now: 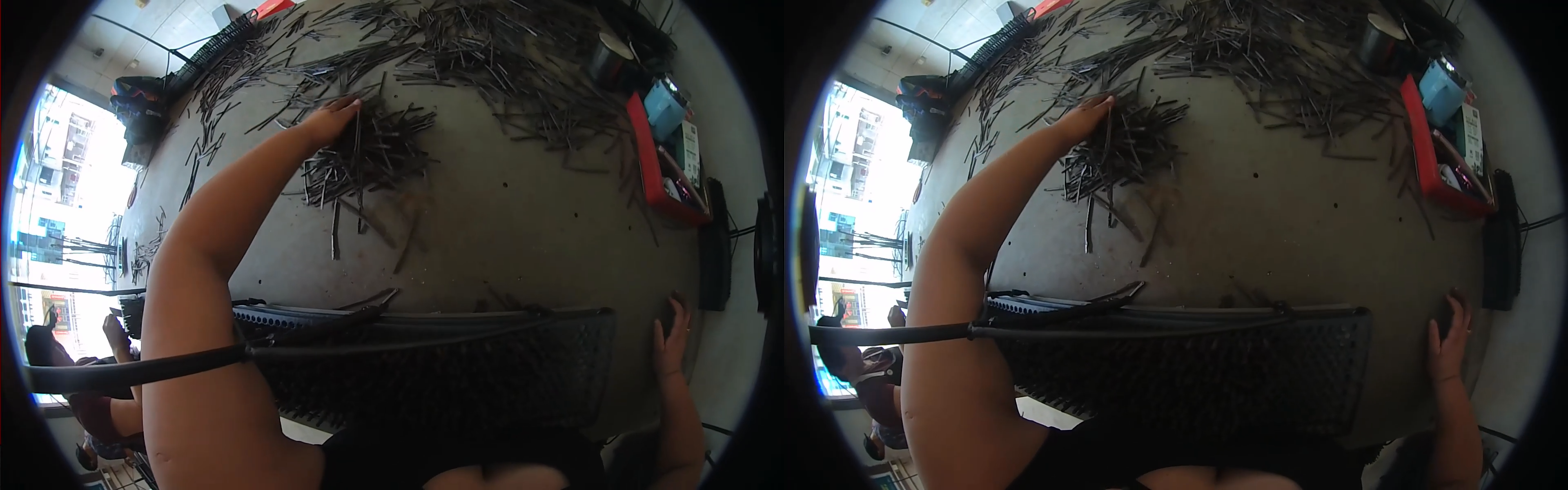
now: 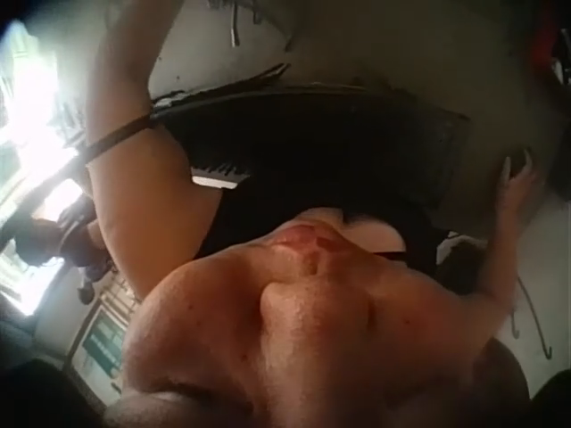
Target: Sorting and inserting small metal rods into a perforated metal grid assembly.
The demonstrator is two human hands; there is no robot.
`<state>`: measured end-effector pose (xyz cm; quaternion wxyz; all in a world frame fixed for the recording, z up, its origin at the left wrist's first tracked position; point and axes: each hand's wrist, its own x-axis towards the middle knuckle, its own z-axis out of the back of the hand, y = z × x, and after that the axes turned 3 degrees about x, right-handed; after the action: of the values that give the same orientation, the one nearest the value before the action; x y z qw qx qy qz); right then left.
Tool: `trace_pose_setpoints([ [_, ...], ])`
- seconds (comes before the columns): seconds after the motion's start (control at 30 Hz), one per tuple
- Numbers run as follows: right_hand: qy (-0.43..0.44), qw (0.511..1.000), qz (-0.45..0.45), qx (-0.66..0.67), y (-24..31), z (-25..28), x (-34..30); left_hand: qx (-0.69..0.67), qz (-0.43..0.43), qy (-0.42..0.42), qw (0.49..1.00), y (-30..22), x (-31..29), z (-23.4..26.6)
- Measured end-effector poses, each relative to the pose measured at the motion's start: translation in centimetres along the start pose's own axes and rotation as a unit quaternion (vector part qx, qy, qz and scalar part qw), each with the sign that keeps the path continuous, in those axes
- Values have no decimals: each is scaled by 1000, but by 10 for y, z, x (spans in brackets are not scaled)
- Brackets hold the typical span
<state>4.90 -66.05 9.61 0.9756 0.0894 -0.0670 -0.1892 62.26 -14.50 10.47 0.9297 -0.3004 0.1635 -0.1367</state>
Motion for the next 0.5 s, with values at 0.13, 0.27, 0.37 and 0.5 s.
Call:
trace_pose_setpoints([
  [0.13, -15, 1000, 3, 13, -2, 1, 4, 118, -170, 58, 977, -39, -38, -16],
  [0.27, -28, 999, 18, 21, -1, -2, 7, 143, -219, 168, 951, -65, -87, -33],
  [0.37, -23, 1000, -16, 4, -1, -2, 4, 181, -212, 209, 937, -92, -124, -14],
  [0.5, -44, 999, 2, 8, 3, -5, 6, 212, -177, 62, 959, -72, -167, 57],
])
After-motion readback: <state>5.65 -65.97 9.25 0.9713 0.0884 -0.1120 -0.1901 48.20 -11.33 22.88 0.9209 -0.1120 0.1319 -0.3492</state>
